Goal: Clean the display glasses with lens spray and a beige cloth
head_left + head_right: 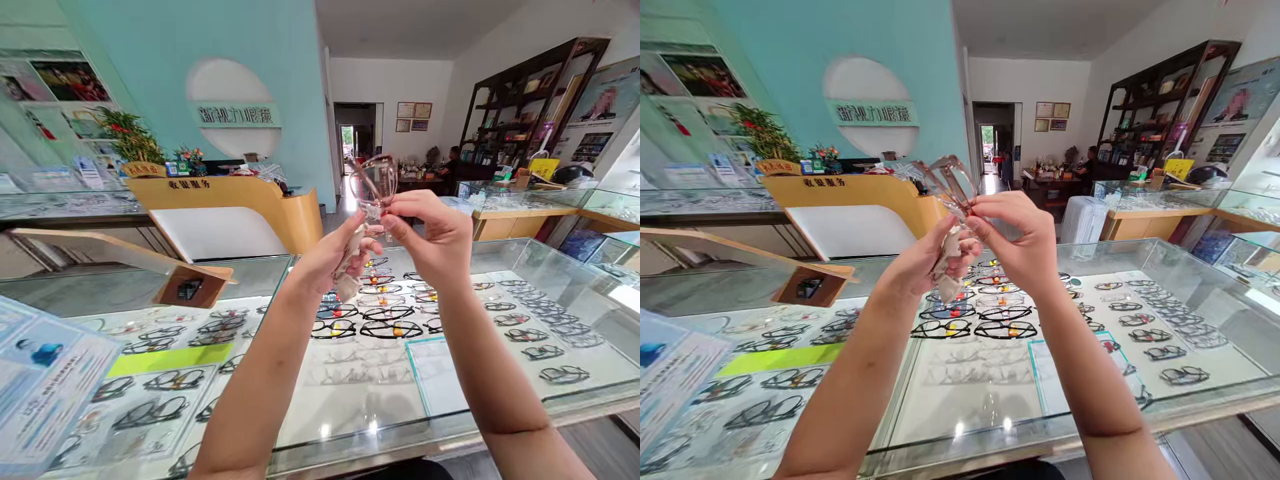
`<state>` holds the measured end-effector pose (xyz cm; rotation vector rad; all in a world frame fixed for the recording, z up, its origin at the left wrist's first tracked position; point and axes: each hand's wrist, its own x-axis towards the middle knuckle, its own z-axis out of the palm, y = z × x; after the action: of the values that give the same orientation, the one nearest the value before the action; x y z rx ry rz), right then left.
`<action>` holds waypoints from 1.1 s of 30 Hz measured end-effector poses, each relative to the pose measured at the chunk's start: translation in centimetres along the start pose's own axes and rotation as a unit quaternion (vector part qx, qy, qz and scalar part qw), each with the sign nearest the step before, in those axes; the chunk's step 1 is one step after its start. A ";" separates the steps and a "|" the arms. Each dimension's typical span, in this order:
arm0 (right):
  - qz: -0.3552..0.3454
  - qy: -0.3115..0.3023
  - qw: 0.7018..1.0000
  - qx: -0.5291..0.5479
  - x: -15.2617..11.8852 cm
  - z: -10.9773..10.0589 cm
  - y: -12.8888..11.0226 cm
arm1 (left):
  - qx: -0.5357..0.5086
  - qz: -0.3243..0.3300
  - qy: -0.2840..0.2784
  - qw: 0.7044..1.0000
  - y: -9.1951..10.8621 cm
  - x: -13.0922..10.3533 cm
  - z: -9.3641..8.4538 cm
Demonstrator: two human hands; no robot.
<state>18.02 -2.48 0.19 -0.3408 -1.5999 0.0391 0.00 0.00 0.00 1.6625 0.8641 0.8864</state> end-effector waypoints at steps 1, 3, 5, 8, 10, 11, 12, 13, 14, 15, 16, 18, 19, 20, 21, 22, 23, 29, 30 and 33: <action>0.001 0.011 1.000 -0.005 0.1 -0.3 0.1 | 0.065 0.016 0.053 0.996 0.1 -0.3 -0.4; 0.009 0.022 1.000 -0.020 0.1 -0.7 0.4 | 0.185 0.027 0.129 0.974 0.3 -1.0 -1.2; 0.024 0.023 0.999 -0.043 0.1 -1.1 1.1 | 0.308 0.016 0.171 0.936 0.8 -2.1 -2.0; 0.068 -0.017 0.993 -0.091 -0.5 -1.5 3.6 | 0.420 -0.048 0.139 0.896 1.9 -4.4 -3.1; 0.107 -0.058 0.983 -0.140 -1.4 -2.1 6.4 | 0.453 -0.067 0.110 0.882 2.6 -5.9 -3.7; 0.125 -0.086 0.973 -0.175 -2.0 -2.5 8.1 | 0.463 -0.073 0.102 0.878 2.8 -6.5 -3.9; 0.146 -0.126 0.954 -0.229 -2.7 -3.1 9.8 | 0.469 -0.076 0.096 0.875 3.1 -7.1 -4.0; 0.167 -0.195 0.918 -0.303 -3.5 -3.7 11.6 | 0.472 -0.078 0.094 0.873 3.2 -7.5 -4.2; 0.184 -0.281 0.864 -0.376 -4.3 -4.5 13.2 | 0.474 -0.078 0.093 0.872 3.4 -7.9 -4.3; 0.198 -0.324 0.834 -0.400 -5.0 -5.3 14.8 | 0.473 -0.076 0.093 0.873 3.4 -8.2 -4.4; 0.206 -0.354 0.814 -0.412 -5.7 -6.1 16.1 | 0.471 -0.074 0.094 0.874 3.5 -8.4 -4.5; 0.222 -0.417 0.767 -0.435 -7.0 -7.7 18.3 | 0.465 -0.063 0.090 0.879 3.5 -8.7 -4.7; 0.231 -0.445 0.741 -0.448 -7.5 -8.4 19.1 | 0.462 -0.058 0.086 0.881 3.5 -8.7 -4.8; 0.237 -0.469 0.715 -0.461 -8.0 -8.9 19.8 | 0.459 -0.053 0.083 0.883 3.4 -8.7 -5.0; 0.243 -0.492 0.690 -0.472 -8.4 -9.4 20.4 | 0.457 -0.050 0.079 0.885 3.4 -8.7 -5.1; 0.247 -0.508 0.669 -0.483 -8.9 -9.7 21.0 | 0.455 -0.047 0.077 0.886 3.3 -8.8 -5.2; 0.251 -0.521 0.650 -0.493 -9.2 -9.9 21.5 | 0.453 -0.046 0.076 0.887 3.3 -8.8 -5.3; 0.261 -0.565 0.580 -0.526 -10.5 -10.5 23.5 | 0.452 -0.047 0.080 0.887 3.2 -9.0 -5.5; 0.261 -0.568 0.574 -0.528 -10.6 -10.6 23.7 | 0.450 -0.046 0.078 0.889 3.3 -9.0 -5.4; 0.261 -0.572 0.566 -0.533 -10.8 -10.9 23.7 | 0.446 -0.055 0.073 0.890 3.4 -8.9 -5.3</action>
<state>33.51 15.49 -15.05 -2.1145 -2.5817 -0.3549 -8.43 -6.19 3.13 2.2966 1.6155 0.5498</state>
